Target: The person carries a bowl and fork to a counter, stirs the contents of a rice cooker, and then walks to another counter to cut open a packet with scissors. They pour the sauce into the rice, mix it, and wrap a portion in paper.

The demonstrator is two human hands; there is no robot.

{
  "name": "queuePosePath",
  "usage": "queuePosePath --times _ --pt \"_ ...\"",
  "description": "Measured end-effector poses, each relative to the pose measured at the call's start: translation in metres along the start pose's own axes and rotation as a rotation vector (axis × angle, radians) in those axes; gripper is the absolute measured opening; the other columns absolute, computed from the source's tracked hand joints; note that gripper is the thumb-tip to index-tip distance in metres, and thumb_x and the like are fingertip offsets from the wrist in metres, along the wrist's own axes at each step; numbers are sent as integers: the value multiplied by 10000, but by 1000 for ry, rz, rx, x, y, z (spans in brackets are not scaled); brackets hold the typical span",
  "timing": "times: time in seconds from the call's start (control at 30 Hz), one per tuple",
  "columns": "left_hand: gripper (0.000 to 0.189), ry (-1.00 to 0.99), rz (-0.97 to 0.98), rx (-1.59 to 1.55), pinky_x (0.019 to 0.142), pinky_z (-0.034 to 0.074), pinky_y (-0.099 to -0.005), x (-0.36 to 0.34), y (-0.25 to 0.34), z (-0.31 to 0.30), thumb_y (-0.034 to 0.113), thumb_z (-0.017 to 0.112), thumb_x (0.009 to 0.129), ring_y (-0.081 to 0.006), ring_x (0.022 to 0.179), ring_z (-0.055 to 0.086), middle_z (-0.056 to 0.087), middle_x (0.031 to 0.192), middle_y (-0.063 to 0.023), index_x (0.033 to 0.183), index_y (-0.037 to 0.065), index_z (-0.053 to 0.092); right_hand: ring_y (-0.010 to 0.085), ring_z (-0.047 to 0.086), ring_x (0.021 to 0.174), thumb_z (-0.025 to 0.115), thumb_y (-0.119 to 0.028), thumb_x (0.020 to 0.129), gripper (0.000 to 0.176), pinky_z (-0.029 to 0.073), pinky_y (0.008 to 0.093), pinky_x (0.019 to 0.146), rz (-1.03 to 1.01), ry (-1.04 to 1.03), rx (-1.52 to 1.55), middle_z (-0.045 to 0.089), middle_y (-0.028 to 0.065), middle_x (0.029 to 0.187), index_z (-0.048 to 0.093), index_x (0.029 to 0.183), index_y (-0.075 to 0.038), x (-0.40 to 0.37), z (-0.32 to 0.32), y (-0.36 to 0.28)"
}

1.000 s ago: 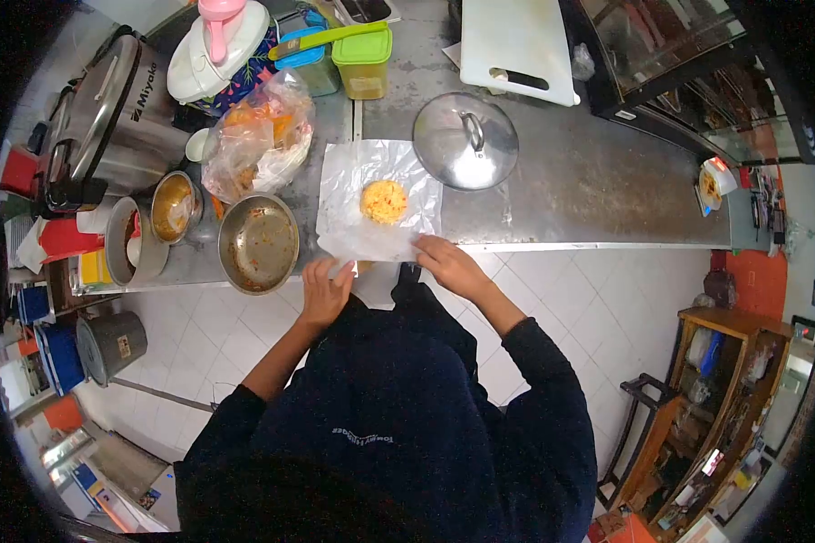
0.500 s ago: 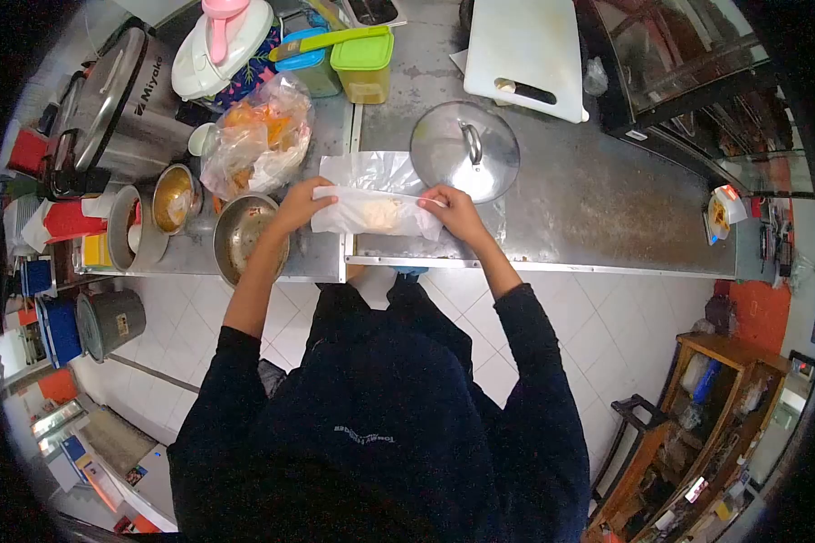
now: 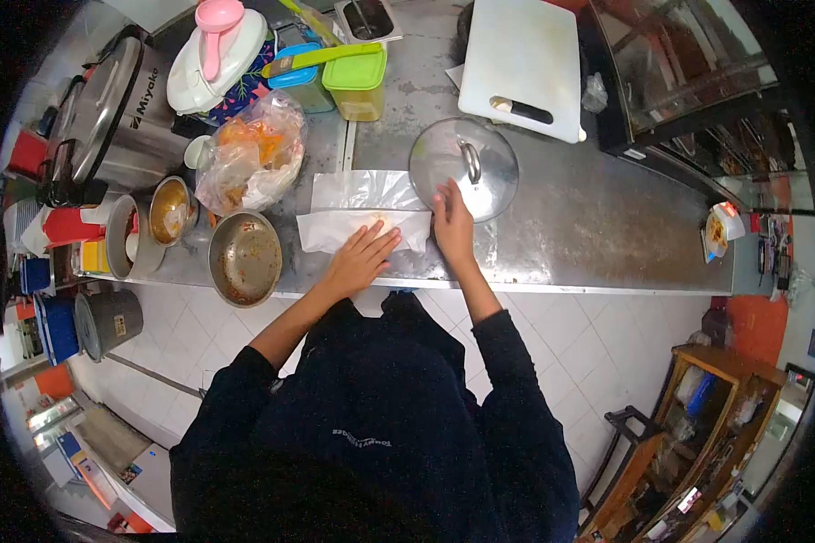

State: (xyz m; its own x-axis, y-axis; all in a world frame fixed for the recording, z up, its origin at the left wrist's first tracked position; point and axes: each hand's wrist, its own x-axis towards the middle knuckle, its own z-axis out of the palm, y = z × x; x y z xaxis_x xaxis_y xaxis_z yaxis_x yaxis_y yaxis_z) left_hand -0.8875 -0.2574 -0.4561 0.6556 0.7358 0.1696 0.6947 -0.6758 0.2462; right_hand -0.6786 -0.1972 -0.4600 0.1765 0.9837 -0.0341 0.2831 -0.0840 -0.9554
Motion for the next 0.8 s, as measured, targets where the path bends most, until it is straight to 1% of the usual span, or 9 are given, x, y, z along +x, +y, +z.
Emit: queuePosePath --times 0.07,0.13,0.23,0.37,0.47,0.53,0.6,0.73,0.8 --pt "623 0 11 12 1084 193 -397 0 -4 1 263 576 798 -238 1325 279 343 1418 -17 1361 108 361 233 615 847 542 -140 877 427 471 313 767 10 -46 -110 591 158 1113 425 1266 -9 4 -6 -1" --pt "591 19 4 -19 1084 202 -387 0 -5 5 251 589 791 -233 1323 283 359 1407 -10 1338 129 403 296 531 1059 600 -189 825 517 438 412 856 -523 -98 -691 499 149 1252 424 1300 -87 11 -10 -5" --pt "551 42 -29 -55 1079 212 -441 3 -5 8 243 609 779 -249 1324 277 361 1402 -7 1305 191 453 352 360 1240 629 -289 783 580 361 553 917 -789 -187 -1011 374 123 1367 425 1317 -190 39 4 -24" --pt "529 69 -61 2 1066 209 -517 5 -10 8 251 623 771 -274 1328 261 353 1405 -4 1279 244 478 395 258 1300 620 -363 774 612 240 692 915 -693 -236 -1096 316 112 1404 393 1334 -269 57 -10 5" --pt "524 31 -64 26 1056 189 -566 5 -9 7 262 628 771 -291 1332 245 340 1412 -3 1274 267 480 381 291 1284 620 -338 777 615 223 701 910 -520 -225 -1225 351 126 1376 391 1338 -234 62 -26 2" --pt "506 38 -57 -12 1061 182 -562 7 -10 3 284 610 786 -290 1331 248 342 1409 -6 1273 237 483 356 392 1197 626 -317 769 576 282 641 908 -652 -114 -1205 468 134 1252 441 1295 -174 81 -13 6" --pt "499 43 -75 -15 1066 182 -550 8 -10 5 300 596 798 -293 1329 250 345 1403 -25 1275 216 478 326 470 1074 651 -345 748 504 335 566 877 -680 -394 -549 549 116 1097 520 1179 -119 95 16 5" --pt "508 110 -172 -106 1081 198 -486 10 -15 12 344 555 829 -299 1314 274 369 1367 -84 1283 138 456 293 504 993 694 -340 716 441 384 474 819 -692 -469 -757 578 103 996 561 1066 -107 96 63 -5" --pt "514 108 -207 -117 1078 213 -463 10 -17 11 351 553 832 -298 1306 285 383 1346 -102 1279 118 452 281 539 936 734 -318 684 443 419 401 766 -570 -783 -923 589 121 963 565 1020 -84 108 67 -8"
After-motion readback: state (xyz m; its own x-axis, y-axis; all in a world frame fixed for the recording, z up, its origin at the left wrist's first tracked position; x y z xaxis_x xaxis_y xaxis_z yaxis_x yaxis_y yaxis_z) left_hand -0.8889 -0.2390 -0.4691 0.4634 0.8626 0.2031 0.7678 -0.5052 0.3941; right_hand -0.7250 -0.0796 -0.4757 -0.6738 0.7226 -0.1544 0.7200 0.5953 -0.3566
